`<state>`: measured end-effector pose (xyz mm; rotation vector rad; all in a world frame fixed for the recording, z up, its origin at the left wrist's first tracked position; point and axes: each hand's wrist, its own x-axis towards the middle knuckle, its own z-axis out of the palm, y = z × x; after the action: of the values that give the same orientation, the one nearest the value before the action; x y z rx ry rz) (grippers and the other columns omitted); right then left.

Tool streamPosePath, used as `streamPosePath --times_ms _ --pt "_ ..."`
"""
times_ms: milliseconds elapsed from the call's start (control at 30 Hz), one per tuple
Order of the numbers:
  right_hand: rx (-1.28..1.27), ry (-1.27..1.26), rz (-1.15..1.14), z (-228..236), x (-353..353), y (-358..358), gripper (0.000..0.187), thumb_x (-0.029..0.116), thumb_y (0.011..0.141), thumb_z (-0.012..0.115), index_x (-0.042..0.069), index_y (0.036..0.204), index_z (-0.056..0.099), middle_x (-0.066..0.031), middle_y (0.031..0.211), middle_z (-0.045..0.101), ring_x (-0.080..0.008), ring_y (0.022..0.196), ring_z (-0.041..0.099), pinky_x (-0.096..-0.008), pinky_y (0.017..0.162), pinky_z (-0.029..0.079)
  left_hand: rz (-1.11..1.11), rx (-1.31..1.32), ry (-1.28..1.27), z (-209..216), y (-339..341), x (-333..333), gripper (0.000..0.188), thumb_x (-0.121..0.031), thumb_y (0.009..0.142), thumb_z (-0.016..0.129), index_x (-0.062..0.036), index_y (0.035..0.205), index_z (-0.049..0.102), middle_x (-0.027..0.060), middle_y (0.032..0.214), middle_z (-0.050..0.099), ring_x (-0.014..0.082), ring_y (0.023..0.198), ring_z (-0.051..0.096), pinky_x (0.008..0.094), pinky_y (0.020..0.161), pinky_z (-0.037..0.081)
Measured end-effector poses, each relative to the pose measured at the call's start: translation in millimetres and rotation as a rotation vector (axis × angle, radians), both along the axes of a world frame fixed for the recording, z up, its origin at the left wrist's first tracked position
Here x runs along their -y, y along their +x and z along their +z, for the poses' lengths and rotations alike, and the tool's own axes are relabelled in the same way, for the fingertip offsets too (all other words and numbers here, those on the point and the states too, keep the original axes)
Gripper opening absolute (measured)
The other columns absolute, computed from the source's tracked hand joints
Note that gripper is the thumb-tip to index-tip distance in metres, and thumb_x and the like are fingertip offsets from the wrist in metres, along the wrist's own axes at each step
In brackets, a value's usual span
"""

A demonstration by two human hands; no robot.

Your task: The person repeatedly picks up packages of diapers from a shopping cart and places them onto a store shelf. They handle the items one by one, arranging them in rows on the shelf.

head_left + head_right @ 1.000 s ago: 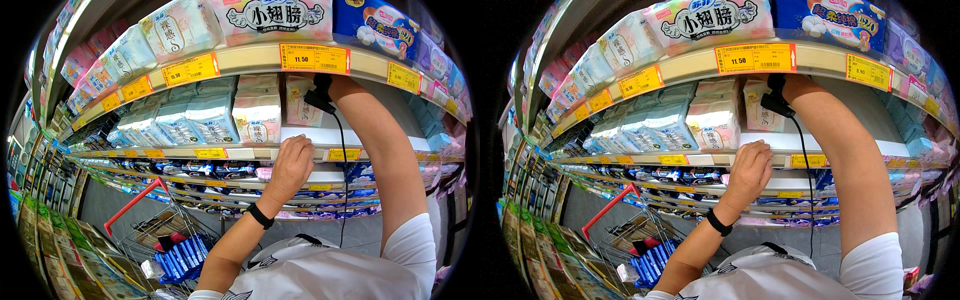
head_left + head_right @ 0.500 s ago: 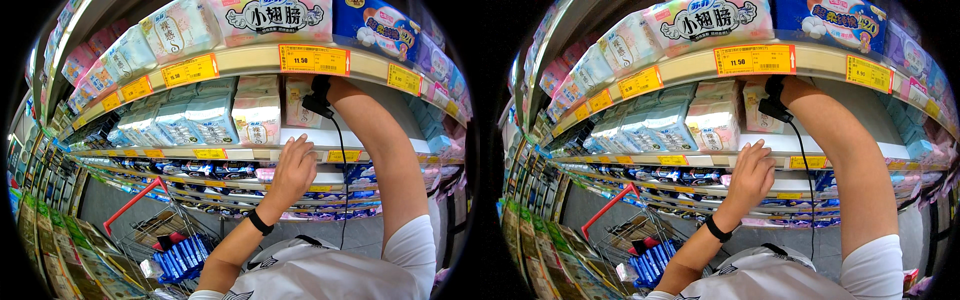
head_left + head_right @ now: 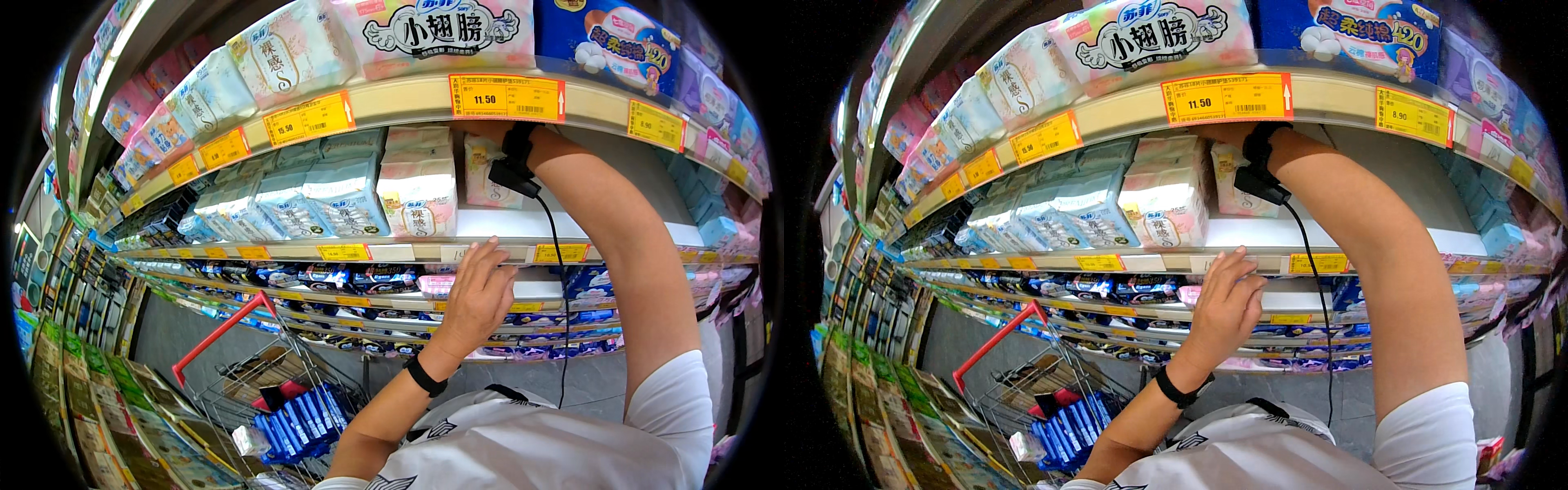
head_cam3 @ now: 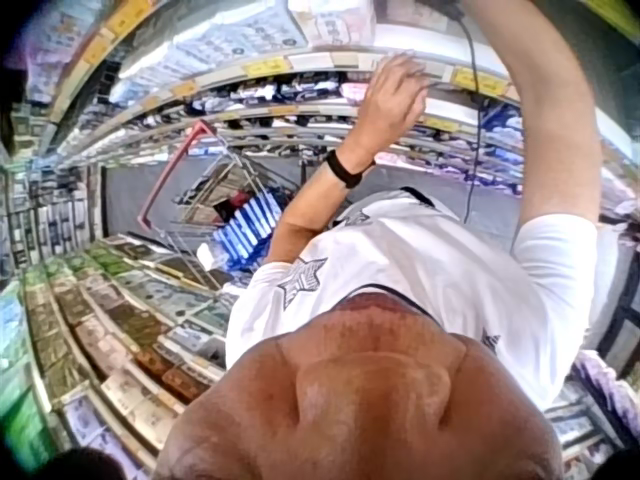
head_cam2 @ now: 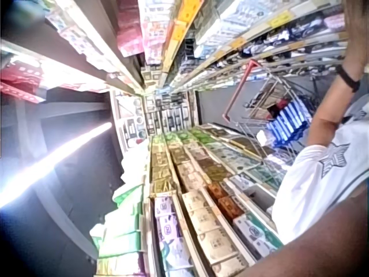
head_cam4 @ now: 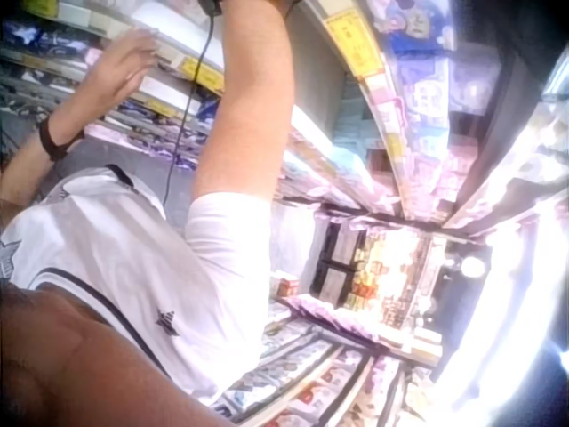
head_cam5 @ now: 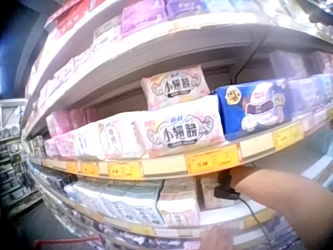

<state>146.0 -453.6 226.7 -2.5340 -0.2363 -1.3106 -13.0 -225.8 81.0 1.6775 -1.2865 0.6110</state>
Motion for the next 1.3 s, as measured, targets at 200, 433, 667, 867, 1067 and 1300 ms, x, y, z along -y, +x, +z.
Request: streamPosePath --times_ms 200,433,667,867,1067,1300 --pt "-0.017 -0.019 0.04 3 2 -11 0.071 0.056 0.097 0.057 0.007 0.146 0.044 -0.0161 0.14 0.058 -0.0297 0.127 0.057 -0.0359 0.108 0.047 0.037 0.013 -0.01 5 2 -11 0.022 0.002 0.082 0.068 -0.0028 0.103 0.065 0.0162 0.118 0.061 0.0386 0.128 0.054 0.0562 0.11 0.04" --pt "-0.094 -0.036 0.145 7 14 -50 0.073 0.058 0.096 0.057 0.008 0.148 0.042 -0.0156 0.141 0.057 -0.0289 0.128 0.056 -0.0354 0.108 0.047 0.127 0.061 -0.038 22 6 -30 0.017 0.001 0.085 0.066 -0.0008 0.102 0.066 0.0171 0.117 0.062 0.0389 0.125 0.057 0.0552 0.111 0.04" --pt "-0.238 0.05 0.295 6 37 -89 0.075 0.059 0.096 0.057 0.009 0.149 0.041 -0.015 0.142 0.057 -0.0281 0.128 0.056 -0.0349 0.108 0.047 0.106 0.038 -0.045 19 -2 -37 0.018 0.001 0.086 0.065 -0.0006 0.104 0.066 0.0185 0.117 0.062 0.0397 0.125 0.056 0.0542 0.11 0.041" --pt "-0.787 0.467 0.131 29 23 -140 0.083 0.051 0.091 0.07 0.007 0.153 0.035 -0.0173 0.142 0.054 -0.0284 0.127 0.056 -0.0342 0.099 0.054 0.084 -0.004 -0.045 13 -13 -36 0.021 -0.001 0.085 0.066 -0.002 0.105 0.065 0.0167 0.117 0.061 0.0386 0.125 0.055 0.0543 0.109 0.04" --pt "-0.896 0.344 0.148 7 36 -124 0.107 0.051 0.08 0.08 0.005 0.157 0.022 -0.0229 0.139 0.056 -0.0319 0.126 0.058 -0.0364 0.09 0.059 0.092 -0.01 -0.003 10 -21 -35 0.016 -0.002 0.088 0.064 -0.0016 0.105 0.066 0.0172 0.118 0.063 0.0396 0.124 0.056 0.0497 0.106 0.044" --pt "-0.879 0.395 0.304 -3 38 -114 0.105 0.034 0.077 0.087 0.007 0.157 0.025 -0.0198 0.148 0.048 -0.0302 0.135 0.047 -0.0358 0.109 0.044 0.104 -0.022 0.012 10 -29 -36 0.015 -0.002 0.088 0.064 -0.0015 0.103 0.066 0.0169 0.119 0.063 0.0389 0.123 0.057 0.0488 0.105 0.044"
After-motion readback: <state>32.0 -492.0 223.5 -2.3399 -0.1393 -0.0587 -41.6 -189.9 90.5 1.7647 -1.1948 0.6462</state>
